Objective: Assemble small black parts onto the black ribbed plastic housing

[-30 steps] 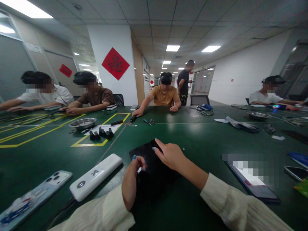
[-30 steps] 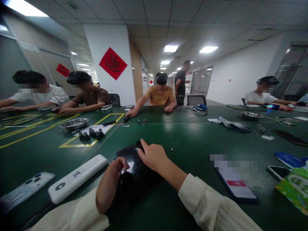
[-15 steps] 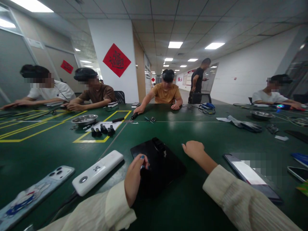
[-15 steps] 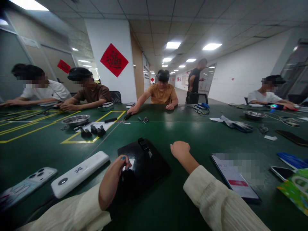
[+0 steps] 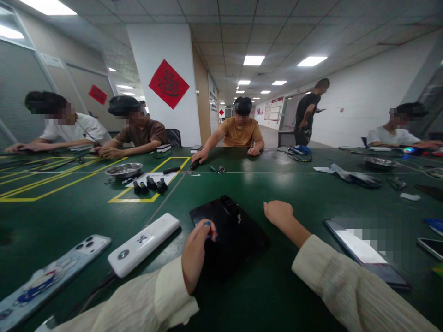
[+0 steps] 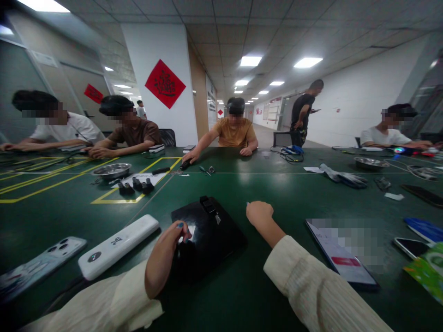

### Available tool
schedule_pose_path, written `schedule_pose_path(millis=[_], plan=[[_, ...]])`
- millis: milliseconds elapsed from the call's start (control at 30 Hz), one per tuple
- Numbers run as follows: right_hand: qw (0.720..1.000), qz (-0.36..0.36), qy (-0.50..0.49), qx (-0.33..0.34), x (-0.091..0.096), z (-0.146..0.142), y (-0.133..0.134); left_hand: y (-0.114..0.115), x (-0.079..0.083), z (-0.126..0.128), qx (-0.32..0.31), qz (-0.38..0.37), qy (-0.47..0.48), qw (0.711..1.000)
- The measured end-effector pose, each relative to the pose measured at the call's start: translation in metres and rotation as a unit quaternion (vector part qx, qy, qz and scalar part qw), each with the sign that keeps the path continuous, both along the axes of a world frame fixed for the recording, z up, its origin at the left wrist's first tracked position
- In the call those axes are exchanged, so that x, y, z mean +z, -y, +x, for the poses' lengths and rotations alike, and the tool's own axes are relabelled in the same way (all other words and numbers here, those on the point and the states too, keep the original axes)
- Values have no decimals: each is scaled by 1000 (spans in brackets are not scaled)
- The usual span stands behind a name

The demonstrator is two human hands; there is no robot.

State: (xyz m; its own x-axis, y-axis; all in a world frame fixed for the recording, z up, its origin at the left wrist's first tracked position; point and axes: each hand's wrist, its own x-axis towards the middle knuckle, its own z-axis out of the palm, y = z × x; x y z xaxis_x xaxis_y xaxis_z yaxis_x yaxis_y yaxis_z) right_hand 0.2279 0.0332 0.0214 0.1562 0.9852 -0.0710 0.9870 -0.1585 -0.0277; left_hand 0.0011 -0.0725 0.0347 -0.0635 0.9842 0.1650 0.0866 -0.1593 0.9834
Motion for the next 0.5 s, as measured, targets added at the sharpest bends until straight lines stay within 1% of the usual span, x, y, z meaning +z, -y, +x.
schedule_pose_path(millis=[133, 267, 367, 433, 500], plan=[[1000, 7, -11, 7, 2, 6, -2, 0, 0, 0, 5, -7, -6, 1000], [996, 71, -14, 57, 16, 4, 9, 0, -4, 1, -2, -2, -6, 1000], [986, 135, -11, 101, 35, -13, 27, 0, -8, 2, -42, -2, -17, 999], [975, 179, -10, 130, 48, -31, 44, -1, -9, 1, -75, -6, -41, 996], [961, 218, -16, 170, 58, -51, 62, -3, -11, 1, -92, -14, -57, 994]])
